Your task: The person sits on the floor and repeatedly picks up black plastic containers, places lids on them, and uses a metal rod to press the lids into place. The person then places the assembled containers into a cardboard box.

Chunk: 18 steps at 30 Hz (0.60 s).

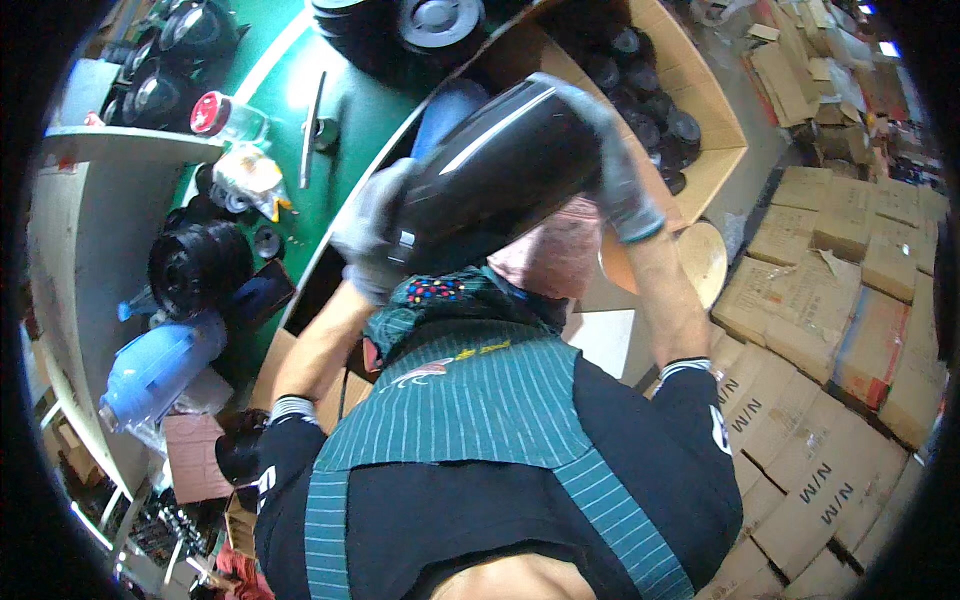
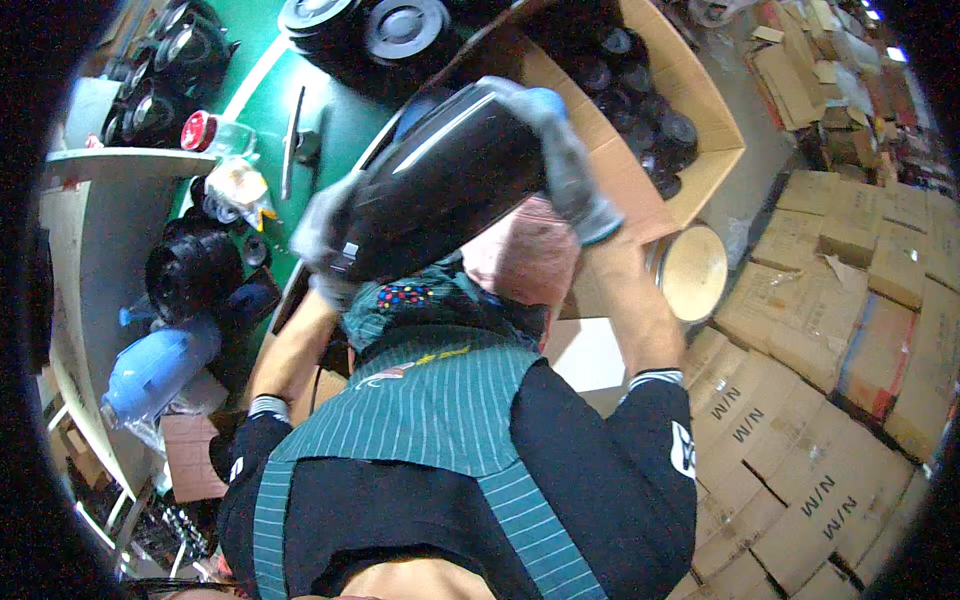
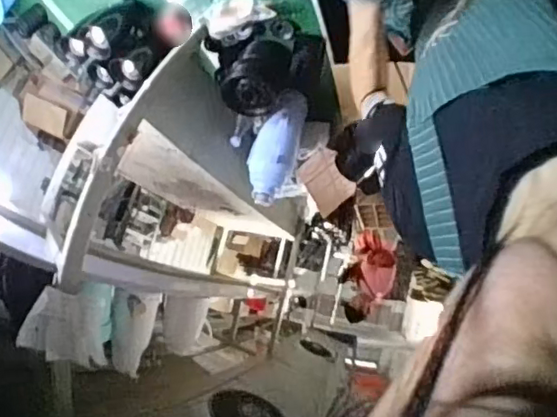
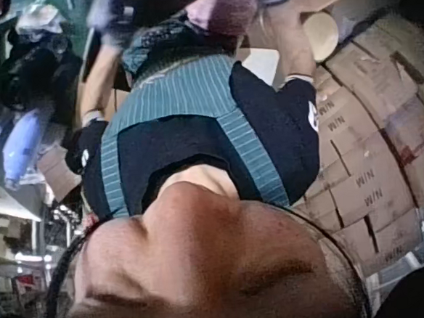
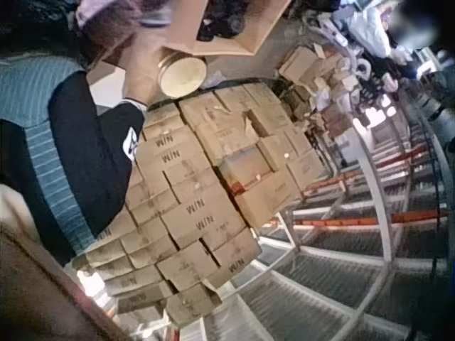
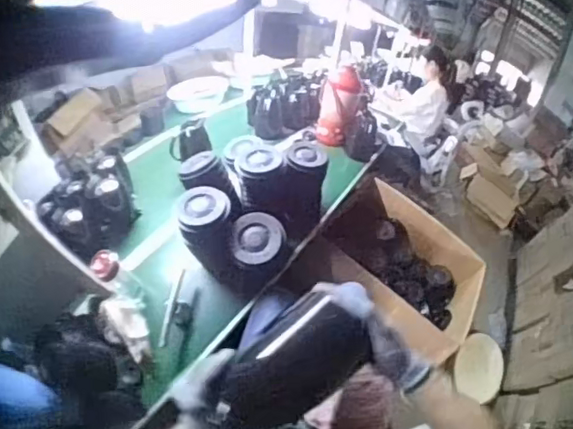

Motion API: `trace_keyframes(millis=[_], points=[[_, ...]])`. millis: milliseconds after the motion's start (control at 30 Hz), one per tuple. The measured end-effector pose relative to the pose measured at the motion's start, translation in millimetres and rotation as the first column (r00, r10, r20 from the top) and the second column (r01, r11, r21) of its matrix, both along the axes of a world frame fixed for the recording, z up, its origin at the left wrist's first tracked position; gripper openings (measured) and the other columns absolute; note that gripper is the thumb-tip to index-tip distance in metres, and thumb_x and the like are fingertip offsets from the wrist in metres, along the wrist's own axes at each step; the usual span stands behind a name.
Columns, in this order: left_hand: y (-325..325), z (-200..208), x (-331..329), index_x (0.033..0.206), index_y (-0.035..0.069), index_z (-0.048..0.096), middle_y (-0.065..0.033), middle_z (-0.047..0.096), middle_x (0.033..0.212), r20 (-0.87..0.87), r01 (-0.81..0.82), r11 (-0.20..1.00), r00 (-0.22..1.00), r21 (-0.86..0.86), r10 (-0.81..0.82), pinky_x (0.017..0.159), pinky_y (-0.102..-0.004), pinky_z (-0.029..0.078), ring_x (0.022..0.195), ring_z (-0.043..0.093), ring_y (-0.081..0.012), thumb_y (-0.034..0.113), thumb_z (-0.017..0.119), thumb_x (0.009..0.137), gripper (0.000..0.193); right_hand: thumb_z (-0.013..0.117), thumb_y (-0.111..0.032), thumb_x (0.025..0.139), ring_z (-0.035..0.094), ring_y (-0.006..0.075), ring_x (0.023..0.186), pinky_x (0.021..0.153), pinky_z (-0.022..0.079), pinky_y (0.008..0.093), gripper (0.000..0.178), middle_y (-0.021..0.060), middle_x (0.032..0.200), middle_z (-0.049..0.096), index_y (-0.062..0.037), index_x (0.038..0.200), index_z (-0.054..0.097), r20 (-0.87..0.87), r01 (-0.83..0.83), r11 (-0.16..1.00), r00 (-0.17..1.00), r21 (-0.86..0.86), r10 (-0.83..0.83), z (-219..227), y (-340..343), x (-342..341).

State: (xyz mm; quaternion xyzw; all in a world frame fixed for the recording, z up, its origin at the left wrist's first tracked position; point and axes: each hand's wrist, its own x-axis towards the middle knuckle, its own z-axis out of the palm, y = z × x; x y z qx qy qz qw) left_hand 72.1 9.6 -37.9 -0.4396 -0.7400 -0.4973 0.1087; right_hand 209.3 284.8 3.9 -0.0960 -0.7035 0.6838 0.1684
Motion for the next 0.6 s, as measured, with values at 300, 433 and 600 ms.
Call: trace_keyframes(millis=[300,433,600], points=[[-25,-79,-76,0.149,0.000,0.056,-0.0258,0.061,0.146,-0.277,-0.334,0.839,0.933,-0.430,0.230,0.116,-0.0517,0.043,0.137,0.056,-0.0468,0.022,0.073,0.097,0.059,0.091,-0.029,0.073,0.066,0.0329,0.128,0.112,0.050,0.0443,0.065,0.0170,0.137,0.068,-0.0056,0.131,0.073,0.030,-0.373,0.763,0.906,0.528,0.422,-23,-22,-12],[-43,-133,-148,0.156,0.004,0.049,-0.0271,0.061,0.141,-0.230,-0.513,0.547,0.833,-0.662,0.503,0.105,-0.0517,0.049,0.126,0.062,-0.0444,0.042,0.066,0.103,0.068,0.081,-0.038,0.087,0.060,0.0362,0.136,0.118,0.046,0.0459,0.075,0.0196,0.145,0.063,-0.0072,0.151,0.058,0.005,-0.318,0.863,0.939,0.392,0.344,-43,-37,-16],[-36,-81,-135,0.146,0.005,0.065,-0.0206,0.075,0.128,0.250,-0.187,0.789,0.884,-0.585,0.395,0.087,-0.0389,0.058,0.104,0.077,-0.0297,0.024,0.071,0.103,0.047,0.020,-0.096,0.092,0.055,0.0357,0.143,0.124,0.040,0.0505,0.119,0.0244,0.155,0.054,-0.0048,0.169,0.027,0.009,-0.032,0.914,0.999,-0.404,0.039,-59,-43,-8]])
